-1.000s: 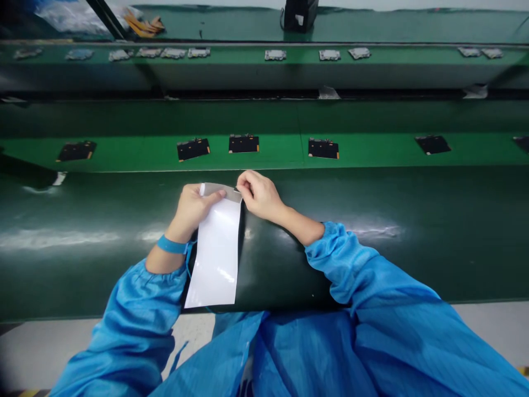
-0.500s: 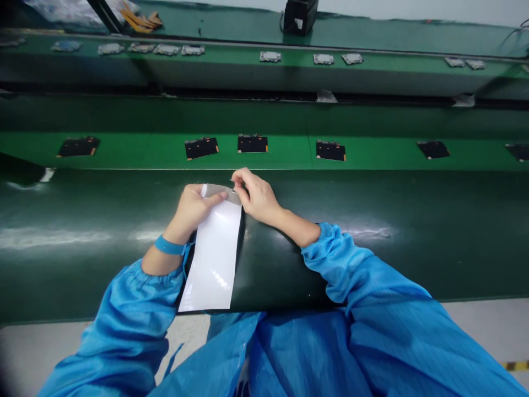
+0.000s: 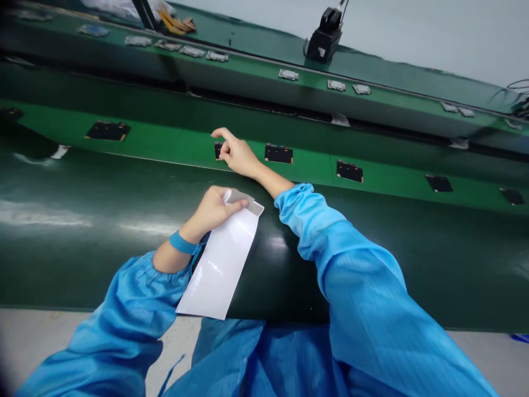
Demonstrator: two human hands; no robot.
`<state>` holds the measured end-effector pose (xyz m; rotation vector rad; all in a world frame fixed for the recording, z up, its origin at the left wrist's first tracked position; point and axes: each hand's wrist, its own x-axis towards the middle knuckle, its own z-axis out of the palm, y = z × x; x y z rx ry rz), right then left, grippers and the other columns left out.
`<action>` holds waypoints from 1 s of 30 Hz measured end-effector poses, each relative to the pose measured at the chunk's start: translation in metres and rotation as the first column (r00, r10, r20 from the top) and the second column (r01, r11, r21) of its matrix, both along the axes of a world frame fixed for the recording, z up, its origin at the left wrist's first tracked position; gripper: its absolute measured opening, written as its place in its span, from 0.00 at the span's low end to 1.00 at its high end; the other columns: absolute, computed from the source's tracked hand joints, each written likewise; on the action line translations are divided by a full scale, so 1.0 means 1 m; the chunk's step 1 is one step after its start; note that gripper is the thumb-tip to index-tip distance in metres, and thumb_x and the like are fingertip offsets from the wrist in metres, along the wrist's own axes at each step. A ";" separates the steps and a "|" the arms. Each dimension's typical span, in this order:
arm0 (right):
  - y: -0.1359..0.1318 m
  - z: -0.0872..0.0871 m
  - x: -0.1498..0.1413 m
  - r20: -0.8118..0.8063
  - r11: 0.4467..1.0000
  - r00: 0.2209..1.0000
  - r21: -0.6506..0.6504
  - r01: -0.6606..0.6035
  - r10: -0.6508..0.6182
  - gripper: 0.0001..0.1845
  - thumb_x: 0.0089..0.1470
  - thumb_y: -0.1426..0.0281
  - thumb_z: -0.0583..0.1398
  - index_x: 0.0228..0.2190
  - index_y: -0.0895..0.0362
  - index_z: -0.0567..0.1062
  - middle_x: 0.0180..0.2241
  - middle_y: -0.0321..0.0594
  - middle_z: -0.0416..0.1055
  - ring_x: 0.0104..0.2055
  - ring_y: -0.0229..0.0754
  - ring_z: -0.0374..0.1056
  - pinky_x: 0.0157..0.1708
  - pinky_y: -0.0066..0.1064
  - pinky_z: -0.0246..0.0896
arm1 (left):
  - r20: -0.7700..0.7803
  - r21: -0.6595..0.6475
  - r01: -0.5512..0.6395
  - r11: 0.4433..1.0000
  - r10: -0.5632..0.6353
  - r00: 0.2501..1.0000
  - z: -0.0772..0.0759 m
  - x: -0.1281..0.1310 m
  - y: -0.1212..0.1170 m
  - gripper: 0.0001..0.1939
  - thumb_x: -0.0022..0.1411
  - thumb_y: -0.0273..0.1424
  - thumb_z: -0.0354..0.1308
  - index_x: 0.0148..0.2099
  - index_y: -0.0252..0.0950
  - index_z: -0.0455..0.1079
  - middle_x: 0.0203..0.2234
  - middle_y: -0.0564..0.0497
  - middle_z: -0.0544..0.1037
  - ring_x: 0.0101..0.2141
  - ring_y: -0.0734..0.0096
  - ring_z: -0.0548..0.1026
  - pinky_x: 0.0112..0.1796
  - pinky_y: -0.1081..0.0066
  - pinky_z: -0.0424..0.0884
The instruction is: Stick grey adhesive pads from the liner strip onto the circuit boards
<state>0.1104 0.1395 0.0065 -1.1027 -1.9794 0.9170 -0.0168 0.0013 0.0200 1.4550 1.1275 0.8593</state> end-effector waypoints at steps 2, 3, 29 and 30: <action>0.011 -0.006 -0.007 0.050 0.999 0.998 0.018 -0.035 0.034 0.30 0.52 0.83 0.57 0.56 0.55 0.68 0.28 0.26 0.71 0.29 0.36 0.63 0.37 0.30 0.59 | 0.006 0.003 0.007 1.000 -0.007 1.000 0.002 0.000 -0.001 0.08 0.54 0.34 0.68 0.33 0.35 0.85 0.27 0.49 0.85 0.28 0.66 0.79 0.30 0.73 0.70; 0.014 -0.009 -0.008 0.071 0.999 0.997 0.030 -0.042 0.040 0.30 0.51 0.84 0.57 0.56 0.55 0.68 0.28 0.26 0.72 0.29 0.36 0.63 0.37 0.30 0.59 | 0.006 0.002 0.012 1.000 -0.012 1.000 0.003 0.001 -0.001 0.08 0.54 0.33 0.68 0.33 0.35 0.85 0.27 0.49 0.85 0.28 0.65 0.79 0.30 0.73 0.70; -0.001 0.002 0.027 0.640 0.990 0.755 0.113 0.088 -0.140 0.37 0.60 0.77 0.64 0.68 0.56 0.61 0.66 0.56 0.64 0.60 0.59 0.71 0.57 0.49 0.68 | 0.003 0.019 0.084 0.996 -0.084 0.996 -0.006 0.002 -0.002 0.09 0.57 0.31 0.67 0.38 0.34 0.86 0.30 0.50 0.86 0.30 0.66 0.81 0.31 0.73 0.70; 0.002 0.005 0.031 0.638 0.988 0.755 0.100 0.114 -0.152 0.39 0.59 0.75 0.67 0.68 0.56 0.61 0.67 0.57 0.62 0.60 0.61 0.71 0.58 0.51 0.68 | 0.000 0.021 0.086 0.996 -0.086 0.996 -0.006 0.003 -0.003 0.09 0.57 0.31 0.67 0.38 0.34 0.86 0.29 0.50 0.86 0.30 0.66 0.80 0.31 0.73 0.70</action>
